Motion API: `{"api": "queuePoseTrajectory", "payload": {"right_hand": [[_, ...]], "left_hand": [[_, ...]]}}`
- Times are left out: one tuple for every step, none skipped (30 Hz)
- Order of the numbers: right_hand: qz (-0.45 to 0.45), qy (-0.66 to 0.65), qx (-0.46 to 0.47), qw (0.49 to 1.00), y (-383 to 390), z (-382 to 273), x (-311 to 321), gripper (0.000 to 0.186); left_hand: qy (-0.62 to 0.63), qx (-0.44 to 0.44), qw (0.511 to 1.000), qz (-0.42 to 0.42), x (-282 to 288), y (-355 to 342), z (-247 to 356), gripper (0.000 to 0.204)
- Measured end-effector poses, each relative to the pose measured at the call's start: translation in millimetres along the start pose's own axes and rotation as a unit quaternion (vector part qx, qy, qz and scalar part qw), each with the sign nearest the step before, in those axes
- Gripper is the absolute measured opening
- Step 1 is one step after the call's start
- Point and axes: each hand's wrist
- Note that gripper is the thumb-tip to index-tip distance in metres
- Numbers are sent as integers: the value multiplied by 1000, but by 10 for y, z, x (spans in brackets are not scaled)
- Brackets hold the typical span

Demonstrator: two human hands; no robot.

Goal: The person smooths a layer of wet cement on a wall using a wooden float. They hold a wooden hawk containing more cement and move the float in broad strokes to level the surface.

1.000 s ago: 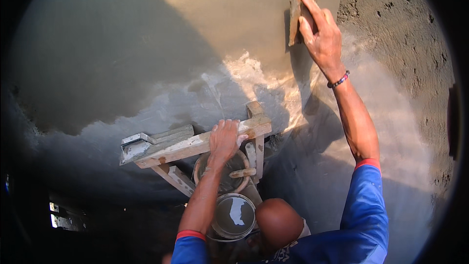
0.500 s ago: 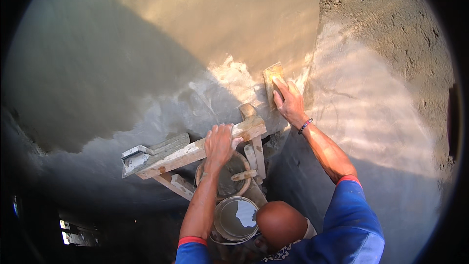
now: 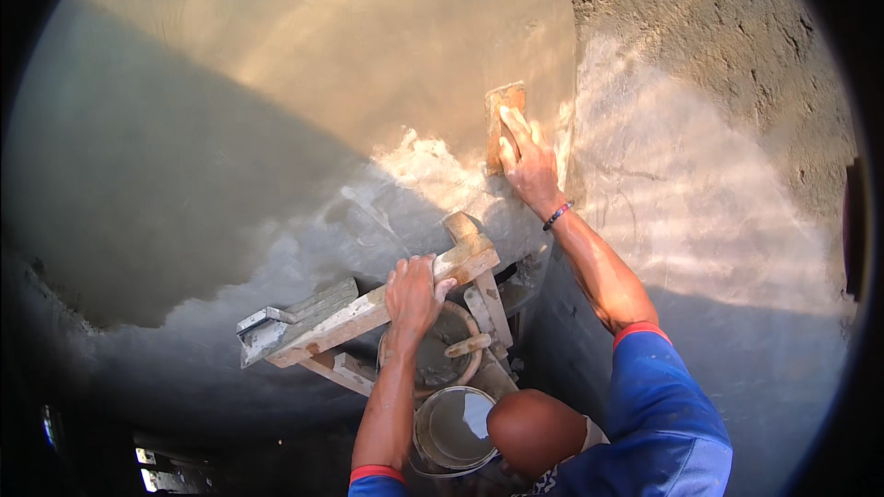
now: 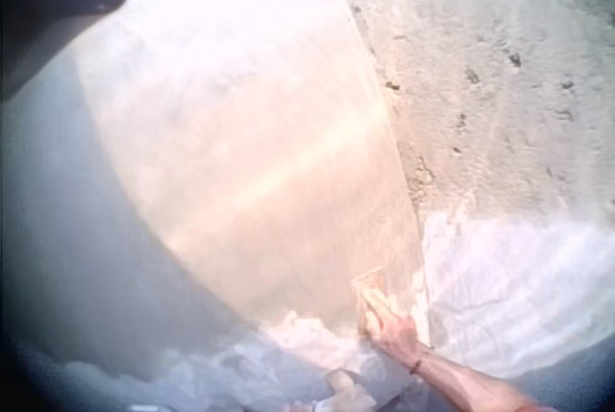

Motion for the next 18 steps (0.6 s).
{"api": "queuePoseTrajectory", "payload": {"right_hand": [[-60,-13,-54,997,361,38,-92,54],[-62,-17,-50,997,523,30,-32,54],[-116,-6,-78,990,621,43,46,54],[-165,8,-103,981,598,46,94,54],[-79,-10,-32,996,377,-29,212,54],[6,-30,36,999,12,-176,445,53],[17,-10,30,999,-386,-370,700,52],[47,-8,71,996,-822,-498,975,51],[64,-6,85,994,-1203,-679,1189,48],[62,39,58,996,-1579,-802,1370,47],[109,70,137,982,-1938,-771,1437,44],[91,9,91,992,-2063,-1038,1454,41],[90,8,90,992,-2096,-1089,1368,41],[47,40,73,995,-2134,-1086,1276,42],[3,71,55,996,-2137,-1051,1187,44],[28,33,71,997,-1914,-1067,971,47],[47,-4,85,995,-1474,-1081,649,49],[9,6,80,997,-1076,-987,361,55]], "left_hand": [[0,2,1000,3,-6,-1,-6,55],[-6,5,1000,-5,-10,8,-29,55],[-13,5,1000,-10,-7,2,-44,55],[-16,5,1000,-2,-10,-30,-61,55],[-22,1,1000,3,-38,-21,-89,55],[-27,-1,1000,5,-52,6,-111,55],[-30,2,1000,5,-50,21,-117,55],[-27,-4,1000,7,-45,10,-95,55],[-24,-5,1000,8,-42,11,-96,55],[-24,-10,1000,7,-36,-11,-72,55],[-27,-8,1000,3,-34,-22,-42,55],[-30,4,1000,-2,-52,14,-68,55],[-30,5,1000,-2,-49,28,-52,55],[-32,5,999,0,-37,20,-31,55],[-34,5,999,3,-32,11,-13,55],[-37,10,999,8,-15,14,-31,55],[-31,13,999,1,-34,55,-42,55],[-25,12,1000,0,-27,39,-37,55]]}}
Point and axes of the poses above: each hand's wrist, its own y-axis away from the middle knuckle, its own x-axis out of the back of the hand, z = x × y, and after that the axes turned 13 degrees about -z, right-handed
